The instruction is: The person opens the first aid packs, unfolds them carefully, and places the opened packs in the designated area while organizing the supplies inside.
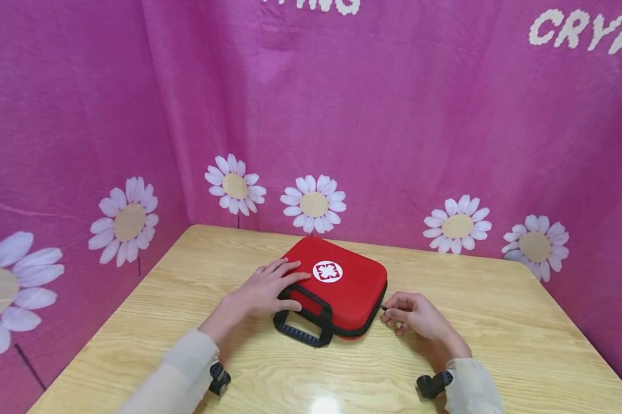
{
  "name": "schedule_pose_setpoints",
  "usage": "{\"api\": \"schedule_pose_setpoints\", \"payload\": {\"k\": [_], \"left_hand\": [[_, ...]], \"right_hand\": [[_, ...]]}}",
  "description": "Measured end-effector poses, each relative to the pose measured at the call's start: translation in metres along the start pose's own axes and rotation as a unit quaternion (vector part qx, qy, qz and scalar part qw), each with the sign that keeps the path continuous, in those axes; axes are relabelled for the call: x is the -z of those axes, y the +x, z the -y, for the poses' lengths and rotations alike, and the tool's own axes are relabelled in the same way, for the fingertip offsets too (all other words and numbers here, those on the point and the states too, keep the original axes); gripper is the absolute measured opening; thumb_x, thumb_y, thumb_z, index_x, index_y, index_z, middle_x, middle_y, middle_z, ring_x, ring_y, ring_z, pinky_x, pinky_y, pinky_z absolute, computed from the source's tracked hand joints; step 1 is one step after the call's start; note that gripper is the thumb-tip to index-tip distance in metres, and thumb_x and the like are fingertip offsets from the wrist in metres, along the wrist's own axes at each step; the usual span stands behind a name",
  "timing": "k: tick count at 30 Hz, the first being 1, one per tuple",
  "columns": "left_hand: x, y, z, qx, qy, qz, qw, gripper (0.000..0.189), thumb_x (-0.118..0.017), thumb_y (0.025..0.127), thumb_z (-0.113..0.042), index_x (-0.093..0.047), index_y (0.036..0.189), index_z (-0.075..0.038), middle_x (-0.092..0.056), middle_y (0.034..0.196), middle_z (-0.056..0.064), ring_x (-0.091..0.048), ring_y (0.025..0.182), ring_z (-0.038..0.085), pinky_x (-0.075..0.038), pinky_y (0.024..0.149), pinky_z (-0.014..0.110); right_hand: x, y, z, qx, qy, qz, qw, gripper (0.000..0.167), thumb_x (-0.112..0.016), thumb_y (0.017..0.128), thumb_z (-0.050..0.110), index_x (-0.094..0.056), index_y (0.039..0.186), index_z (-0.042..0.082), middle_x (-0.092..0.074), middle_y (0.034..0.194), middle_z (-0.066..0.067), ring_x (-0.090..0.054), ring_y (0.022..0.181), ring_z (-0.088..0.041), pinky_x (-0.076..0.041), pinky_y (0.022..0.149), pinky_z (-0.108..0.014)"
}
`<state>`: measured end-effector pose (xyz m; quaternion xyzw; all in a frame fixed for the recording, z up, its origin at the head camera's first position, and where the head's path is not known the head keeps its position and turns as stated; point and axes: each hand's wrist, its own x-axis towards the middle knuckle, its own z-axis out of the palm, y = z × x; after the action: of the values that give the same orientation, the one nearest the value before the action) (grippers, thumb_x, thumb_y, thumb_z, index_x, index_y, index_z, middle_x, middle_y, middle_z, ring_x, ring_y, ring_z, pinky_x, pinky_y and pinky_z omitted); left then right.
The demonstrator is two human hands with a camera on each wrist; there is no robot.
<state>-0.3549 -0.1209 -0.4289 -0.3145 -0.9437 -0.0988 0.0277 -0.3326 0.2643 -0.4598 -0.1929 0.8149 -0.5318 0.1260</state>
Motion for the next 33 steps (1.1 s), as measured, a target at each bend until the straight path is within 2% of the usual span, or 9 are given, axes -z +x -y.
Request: {"api": "schedule_pose_setpoints", "payload": {"k": [4, 10, 14, 19, 21, 24, 28, 30, 33], "left_hand": [[-0.007, 0.003, -0.004, 0.010, 0.044, -0.013, 0.9989, 0.077, -0.061, 0.086, -0.065, -0.036, 0.153, -0.036, -0.034, 0.160, 0.002, -0.027, 0.147, 0.030, -0.030, 0.111, 0.058], [-0.013, 0.011, -0.014, 0.044, 0.071, -0.036, 0.9959, 0.075, -0.059, 0.087, -0.066, -0.037, 0.152, -0.035, -0.039, 0.155, 0.006, -0.033, 0.143, 0.031, -0.027, 0.111, 0.062], [-0.012, 0.012, -0.021, 0.060, 0.093, -0.036, 0.9932, 0.075, -0.059, 0.087, -0.066, -0.038, 0.152, -0.035, -0.039, 0.154, 0.006, -0.035, 0.141, 0.030, -0.029, 0.108, 0.062], [-0.011, 0.011, -0.028, 0.071, 0.105, -0.031, 0.9914, 0.075, -0.060, 0.087, -0.064, -0.038, 0.152, -0.033, -0.039, 0.154, 0.007, -0.036, 0.140, 0.031, -0.030, 0.108, 0.063], [-0.010, 0.010, -0.031, 0.072, 0.111, -0.034, 0.9907, 0.075, -0.060, 0.087, -0.065, -0.039, 0.151, -0.033, -0.041, 0.152, 0.007, -0.038, 0.138, 0.031, -0.030, 0.107, 0.061], [-0.010, 0.010, -0.035, 0.063, 0.113, -0.052, 0.9902, 0.077, -0.059, 0.083, -0.072, -0.044, 0.148, -0.034, -0.048, 0.140, 0.007, -0.042, 0.129, 0.027, -0.031, 0.104, 0.056], [-0.009, 0.008, -0.037, 0.029, 0.096, -0.065, 0.9928, 0.080, -0.064, 0.076, -0.075, -0.052, 0.144, -0.034, -0.052, 0.122, 0.004, -0.043, 0.116, 0.022, -0.032, 0.102, 0.051], [-0.005, 0.005, -0.035, 0.007, 0.061, -0.057, 0.9965, 0.079, -0.071, 0.074, -0.070, -0.055, 0.142, -0.033, -0.051, 0.123, 0.004, -0.042, 0.117, 0.021, -0.032, 0.104, 0.049], [-0.001, 0.001, -0.026, -0.015, -0.019, -0.032, 0.9992, 0.076, -0.079, 0.074, -0.058, -0.056, 0.141, -0.032, -0.047, 0.136, 0.002, -0.038, 0.128, 0.022, -0.031, 0.111, 0.048]], "right_hand": [[-0.001, -0.002, 0.002, -0.008, 0.009, 0.026, 0.9996, 0.020, -0.060, 0.096, 0.004, -0.059, 0.108, -0.013, -0.071, 0.094, -0.021, -0.067, 0.077, -0.015, -0.058, 0.064, -0.032], [-0.007, -0.001, 0.012, -0.016, -0.005, 0.059, 0.9981, 0.019, -0.062, 0.095, 0.008, -0.060, 0.102, -0.009, -0.071, 0.092, -0.017, -0.066, 0.076, -0.016, -0.057, 0.065, -0.030], [-0.008, -0.002, 0.014, -0.001, -0.016, 0.068, 0.9976, 0.016, -0.062, 0.095, 0.005, -0.060, 0.101, -0.010, -0.072, 0.092, -0.022, -0.068, 0.074, -0.014, -0.058, 0.064, -0.031], [-0.006, -0.004, 0.015, 0.006, 0.007, 0.109, 0.9941, 0.018, -0.060, 0.096, 0.004, -0.059, 0.103, -0.013, -0.070, 0.096, -0.029, -0.069, 0.075, -0.014, -0.059, 0.063, -0.034], [-0.005, -0.004, 0.015, 0.006, 0.009, 0.109, 0.9939, 0.019, -0.060, 0.096, 0.005, -0.058, 0.103, -0.013, -0.070, 0.096, -0.029, -0.069, 0.075, -0.015, -0.059, 0.063, -0.034], [-0.002, -0.005, 0.012, -0.007, 0.008, 0.062, 0.9981, 0.020, -0.060, 0.096, 0.006, -0.059, 0.104, -0.013, -0.070, 0.095, -0.026, -0.068, 0.075, -0.015, -0.058, 0.064, -0.032], [0.002, -0.005, 0.008, -0.037, -0.001, -0.047, 0.9982, 0.021, -0.059, 0.097, 0.006, -0.060, 0.108, -0.011, -0.071, 0.094, -0.019, -0.067, 0.078, -0.016, -0.057, 0.065, -0.031], [0.001, -0.004, 0.009, -0.052, -0.006, -0.090, 0.9946, 0.019, -0.059, 0.097, 0.005, -0.061, 0.108, -0.010, -0.072, 0.093, -0.018, -0.067, 0.077, -0.017, -0.056, 0.064, -0.031], [0.001, -0.002, 0.010, -0.055, -0.011, -0.115, 0.9918, 0.018, -0.058, 0.097, 0.003, -0.060, 0.107, -0.011, -0.072, 0.092, -0.019, -0.066, 0.074, -0.018, -0.055, 0.061, -0.030]]}}
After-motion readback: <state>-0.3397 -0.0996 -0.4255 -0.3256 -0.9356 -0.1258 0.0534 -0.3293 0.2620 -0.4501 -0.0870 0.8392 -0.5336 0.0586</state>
